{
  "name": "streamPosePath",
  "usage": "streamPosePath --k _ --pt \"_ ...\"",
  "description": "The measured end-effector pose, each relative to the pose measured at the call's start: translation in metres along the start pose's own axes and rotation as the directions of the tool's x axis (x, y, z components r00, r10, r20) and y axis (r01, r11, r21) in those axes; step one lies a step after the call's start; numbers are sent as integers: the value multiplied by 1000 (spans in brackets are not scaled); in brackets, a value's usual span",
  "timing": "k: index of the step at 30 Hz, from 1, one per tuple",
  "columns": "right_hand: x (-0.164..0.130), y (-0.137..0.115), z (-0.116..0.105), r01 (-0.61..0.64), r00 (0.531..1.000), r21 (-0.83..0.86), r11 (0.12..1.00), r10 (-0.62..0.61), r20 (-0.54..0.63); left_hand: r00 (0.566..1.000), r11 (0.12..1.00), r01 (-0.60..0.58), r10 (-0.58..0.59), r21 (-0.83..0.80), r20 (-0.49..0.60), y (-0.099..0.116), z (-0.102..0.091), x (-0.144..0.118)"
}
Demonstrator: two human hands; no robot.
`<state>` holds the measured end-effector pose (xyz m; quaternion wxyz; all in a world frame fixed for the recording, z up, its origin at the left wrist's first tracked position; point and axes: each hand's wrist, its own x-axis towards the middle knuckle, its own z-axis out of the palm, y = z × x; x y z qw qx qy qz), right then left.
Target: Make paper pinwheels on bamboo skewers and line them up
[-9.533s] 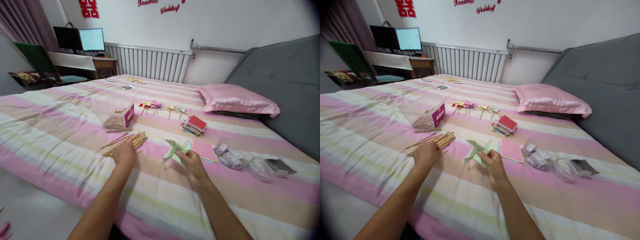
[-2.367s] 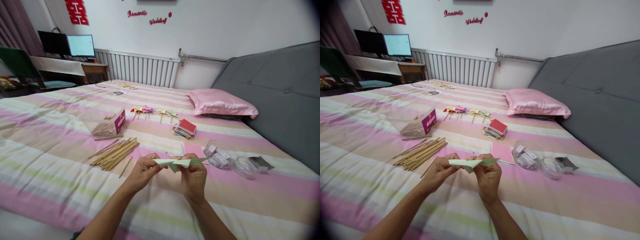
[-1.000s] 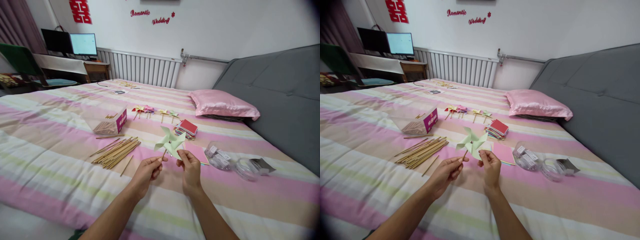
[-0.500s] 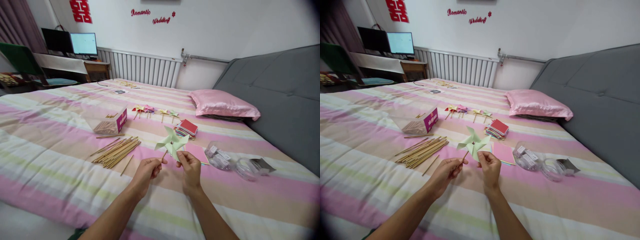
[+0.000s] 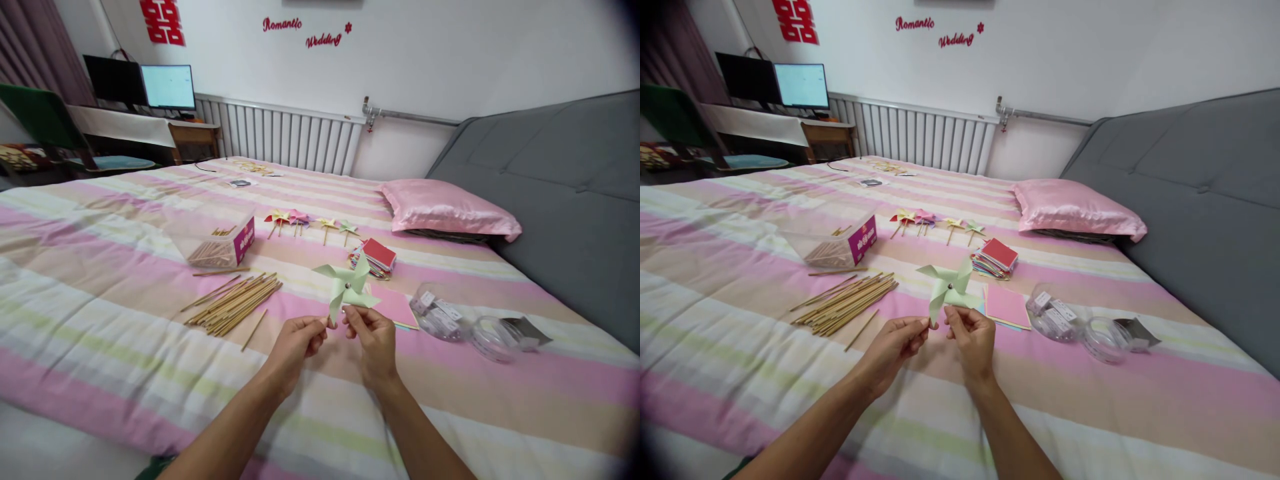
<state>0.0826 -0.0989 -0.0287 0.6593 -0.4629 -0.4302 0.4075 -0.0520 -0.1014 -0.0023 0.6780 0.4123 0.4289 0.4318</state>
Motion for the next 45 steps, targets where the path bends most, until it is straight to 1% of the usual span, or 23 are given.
streamPosePath --k 3,6,9,12,15,19,21,23,25,28,31,34,36,40,43,45 --pt "2 1 -4 23 999 88 996 -19 -46 1000 1000 -20 20 -1 -20 0 -5 2" --pt "6 -1 -10 85 985 168 982 -58 -163 999 1000 -23 23 14 -27 0 -7 2" --pt "12 -2 -13 116 962 152 982 -73 -263 1000 999 -14 15 39 -24 0 -5 2" --pt "16 -1 -14 84 950 104 991 -48 -307 1000 999 -2 3 46 -20 0 -4 2" --pt "15 2 -12 53 962 84 995 -28 -272 1000 999 6 -5 41 -22 0 -5 2" --pt "10 2 -8 30 992 73 997 -20 -127 1000 999 1 0 34 -23 0 -6 1" --pt "7 1 -7 17 999 62 998 -14 -48 1000 1000 4 -4 29 -19 0 -6 1" --pt "5 1 -6 10 1000 58 998 -10 5 1000 1000 7 -6 24 -18 1 -6 1" --pt "5 0 -7 8 999 47 999 -10 34 1000 1000 11 -10 21 -18 1 -6 1" --pt "7 -3 -8 29 1000 48 998 -29 5 1000 999 14 -14 30 -23 3 -6 0" --pt "10 -6 -9 40 999 125 991 -37 -33 999 998 19 -17 66 -33 3 -4 -1" --pt "12 -5 -9 -2 1000 238 971 0 7 999 993 32 -30 110 -22 1 -1 -2" --pt "12 -3 -8 -42 999 297 954 41 10 999 990 44 -43 135 -12 0 2 -2" --pt "12 -1 -5 -90 992 317 944 113 -54 998 985 60 -61 161 2 -2 5 -3" --pt "12 -3 -3 -92 986 344 934 133 -98 998 983 62 -65 171 15 -4 6 -3" --pt "12 -4 -2 -101 984 361 927 148 -104 998 984 59 -63 171 18 -4 5 -2"
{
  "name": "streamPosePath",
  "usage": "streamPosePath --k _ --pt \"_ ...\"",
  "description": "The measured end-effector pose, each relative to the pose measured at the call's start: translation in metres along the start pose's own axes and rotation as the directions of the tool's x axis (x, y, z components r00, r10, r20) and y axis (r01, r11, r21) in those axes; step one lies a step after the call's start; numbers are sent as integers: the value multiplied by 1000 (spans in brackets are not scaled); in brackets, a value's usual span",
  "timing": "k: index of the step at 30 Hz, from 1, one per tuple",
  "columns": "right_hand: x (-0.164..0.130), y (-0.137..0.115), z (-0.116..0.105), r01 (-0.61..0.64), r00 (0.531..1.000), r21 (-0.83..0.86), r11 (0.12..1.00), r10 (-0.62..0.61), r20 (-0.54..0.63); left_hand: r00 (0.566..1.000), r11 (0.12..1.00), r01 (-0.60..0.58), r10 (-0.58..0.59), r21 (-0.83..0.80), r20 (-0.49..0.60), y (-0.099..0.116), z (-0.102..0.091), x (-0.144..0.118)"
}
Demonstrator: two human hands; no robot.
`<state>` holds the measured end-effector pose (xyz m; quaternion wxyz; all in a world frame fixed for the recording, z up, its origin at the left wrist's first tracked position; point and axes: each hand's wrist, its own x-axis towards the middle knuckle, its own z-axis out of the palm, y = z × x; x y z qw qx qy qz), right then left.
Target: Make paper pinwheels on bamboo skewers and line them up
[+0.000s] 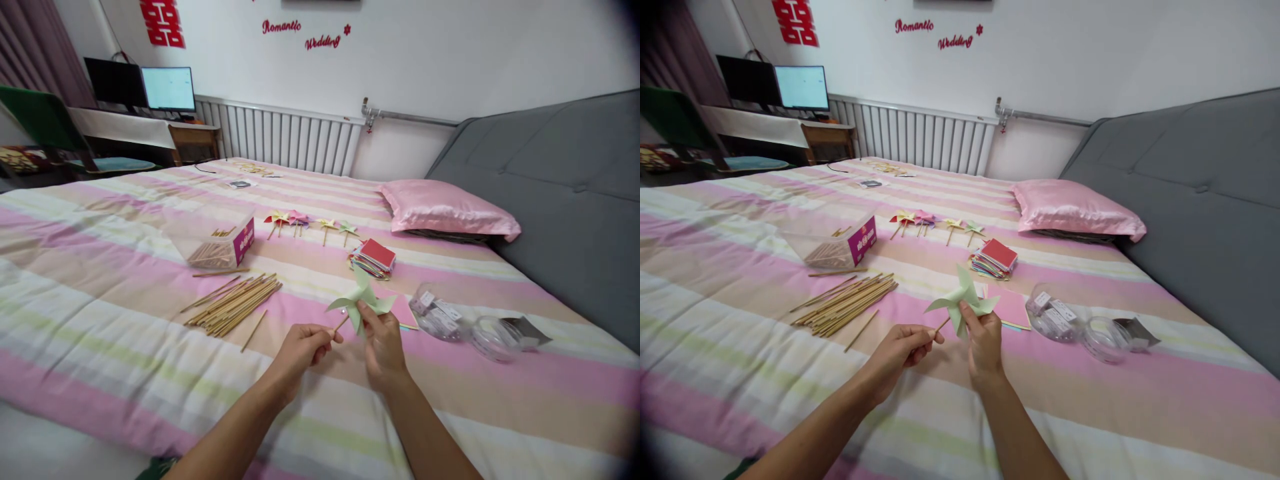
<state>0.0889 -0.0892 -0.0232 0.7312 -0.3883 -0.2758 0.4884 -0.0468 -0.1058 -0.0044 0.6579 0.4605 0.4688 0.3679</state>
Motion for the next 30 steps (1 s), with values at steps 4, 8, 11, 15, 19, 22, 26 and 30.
streamPosePath --k 4,8,11,15,19,22,26,30 --pt "2 2 -3 -4 1000 -29 1000 4 -18 1000 1000 -18 18 -9 -4 -1 -1 0" --pt "5 6 -8 -4 999 -53 999 3 -33 998 998 -55 55 10 -9 -1 -1 0" --pt "5 5 -8 5 999 -59 998 -8 -43 997 996 -81 81 35 -7 0 -1 0" --pt "4 6 -8 30 997 -72 997 -34 -66 992 991 -121 122 60 -14 2 1 0" --pt "4 7 -8 37 997 -93 995 -43 -66 993 992 -113 114 50 -22 1 1 -1" --pt "4 5 -8 36 999 -123 992 -38 -14 996 996 -85 85 23 -18 0 -1 0" --pt "6 -4 -9 55 996 -89 994 -49 69 998 998 -58 57 -9 -26 1 -6 1" --pt "13 -7 -14 103 994 13 995 -103 -34 998 999 -45 45 -15 -37 4 -9 2"
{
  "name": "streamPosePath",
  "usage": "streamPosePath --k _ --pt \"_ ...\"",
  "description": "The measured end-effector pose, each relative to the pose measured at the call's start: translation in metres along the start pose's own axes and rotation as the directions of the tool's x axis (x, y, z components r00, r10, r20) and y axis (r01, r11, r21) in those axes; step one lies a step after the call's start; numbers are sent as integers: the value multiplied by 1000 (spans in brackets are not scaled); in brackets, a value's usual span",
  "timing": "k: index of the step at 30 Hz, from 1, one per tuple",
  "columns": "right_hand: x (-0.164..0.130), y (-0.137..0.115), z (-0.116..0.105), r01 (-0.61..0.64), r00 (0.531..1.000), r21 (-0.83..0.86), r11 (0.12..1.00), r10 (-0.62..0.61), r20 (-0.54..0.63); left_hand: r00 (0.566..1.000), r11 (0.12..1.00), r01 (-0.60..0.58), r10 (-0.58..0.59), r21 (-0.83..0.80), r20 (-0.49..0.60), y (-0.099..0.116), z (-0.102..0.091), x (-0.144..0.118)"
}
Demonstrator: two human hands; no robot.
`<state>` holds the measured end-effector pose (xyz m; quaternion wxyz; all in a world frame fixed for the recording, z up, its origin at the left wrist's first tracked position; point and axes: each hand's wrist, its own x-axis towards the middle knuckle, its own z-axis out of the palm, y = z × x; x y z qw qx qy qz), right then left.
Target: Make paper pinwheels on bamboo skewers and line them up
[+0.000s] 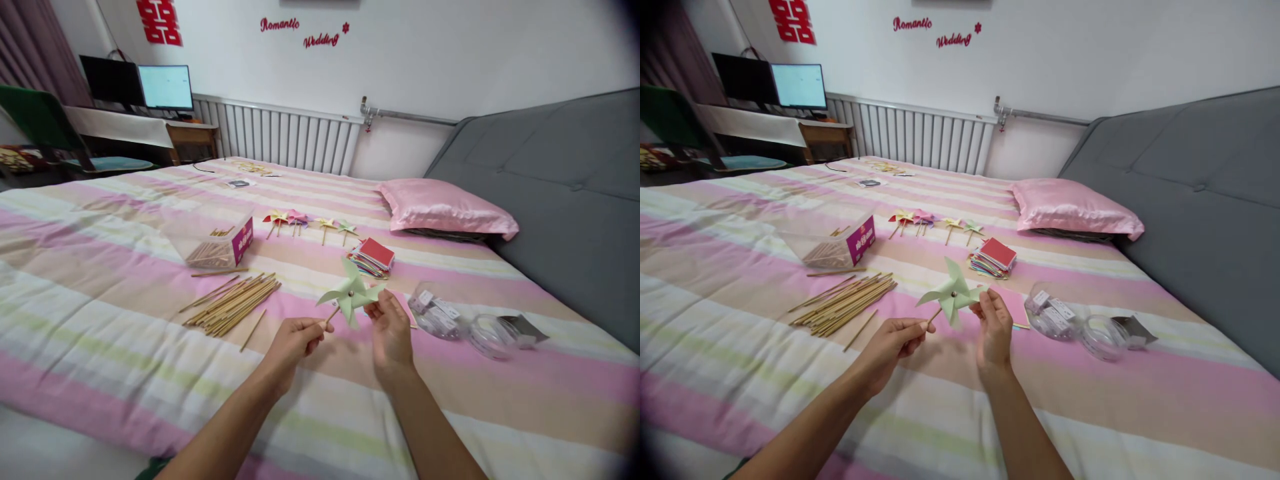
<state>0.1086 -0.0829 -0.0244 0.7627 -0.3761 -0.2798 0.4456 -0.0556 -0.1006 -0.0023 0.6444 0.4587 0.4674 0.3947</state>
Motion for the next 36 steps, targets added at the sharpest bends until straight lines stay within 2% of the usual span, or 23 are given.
streamPosePath --k 3,6,16,26,32,36 --pt "5 2 -4 1 995 29 1000 2 -99 1000 1000 8 -8 7 1 3 0 -1" --pt "6 2 -6 -5 992 11 1000 7 -124 1000 1000 18 -18 17 4 4 1 -2" --pt "5 5 -8 -32 999 -118 992 29 -23 999 999 23 -24 -25 -35 4 0 -2" --pt "-8 6 3 -104 975 -161 981 133 176 999 996 -4 0 -88 -47 1 -2 1" --pt "-12 2 7 -138 963 -158 978 169 208 998 994 0 -6 -111 -55 2 -3 2" --pt "-8 4 3 -143 977 -112 983 159 142 999 990 -13 5 -142 -54 0 -5 2"
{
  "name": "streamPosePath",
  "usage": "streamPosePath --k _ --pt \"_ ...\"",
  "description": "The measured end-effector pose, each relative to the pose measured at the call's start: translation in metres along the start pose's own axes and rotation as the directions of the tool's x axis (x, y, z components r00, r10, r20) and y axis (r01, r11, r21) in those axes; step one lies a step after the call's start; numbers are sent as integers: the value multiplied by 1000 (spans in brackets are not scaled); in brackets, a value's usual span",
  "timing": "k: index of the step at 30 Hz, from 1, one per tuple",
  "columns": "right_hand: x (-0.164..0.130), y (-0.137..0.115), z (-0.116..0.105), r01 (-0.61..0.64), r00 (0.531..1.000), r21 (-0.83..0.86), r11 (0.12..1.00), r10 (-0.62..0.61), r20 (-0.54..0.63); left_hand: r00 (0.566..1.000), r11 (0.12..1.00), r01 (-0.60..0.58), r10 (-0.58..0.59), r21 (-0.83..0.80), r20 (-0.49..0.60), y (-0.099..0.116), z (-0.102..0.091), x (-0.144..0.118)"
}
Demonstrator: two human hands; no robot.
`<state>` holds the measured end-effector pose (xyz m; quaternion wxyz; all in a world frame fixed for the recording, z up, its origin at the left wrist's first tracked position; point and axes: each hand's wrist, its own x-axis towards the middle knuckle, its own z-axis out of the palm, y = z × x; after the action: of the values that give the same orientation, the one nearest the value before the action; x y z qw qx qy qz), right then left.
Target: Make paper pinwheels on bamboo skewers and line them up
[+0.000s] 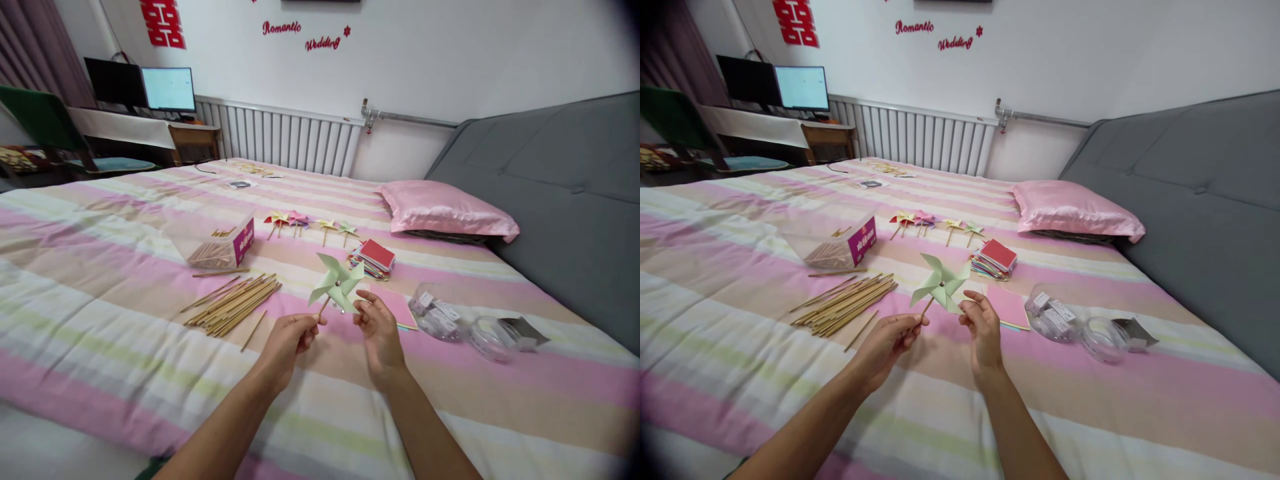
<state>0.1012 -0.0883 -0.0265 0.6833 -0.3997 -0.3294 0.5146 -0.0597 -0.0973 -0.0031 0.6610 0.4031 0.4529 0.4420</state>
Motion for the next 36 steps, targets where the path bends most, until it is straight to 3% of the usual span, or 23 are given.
streamPosePath --k 12,36 --pt "2 4 -2 3 1000 16 1000 -3 -30 994 982 43 -61 -186 -88 4 -4 3" --pt "3 5 -3 5 1000 20 1000 -4 -28 997 989 45 -53 -142 -52 1 -4 2"
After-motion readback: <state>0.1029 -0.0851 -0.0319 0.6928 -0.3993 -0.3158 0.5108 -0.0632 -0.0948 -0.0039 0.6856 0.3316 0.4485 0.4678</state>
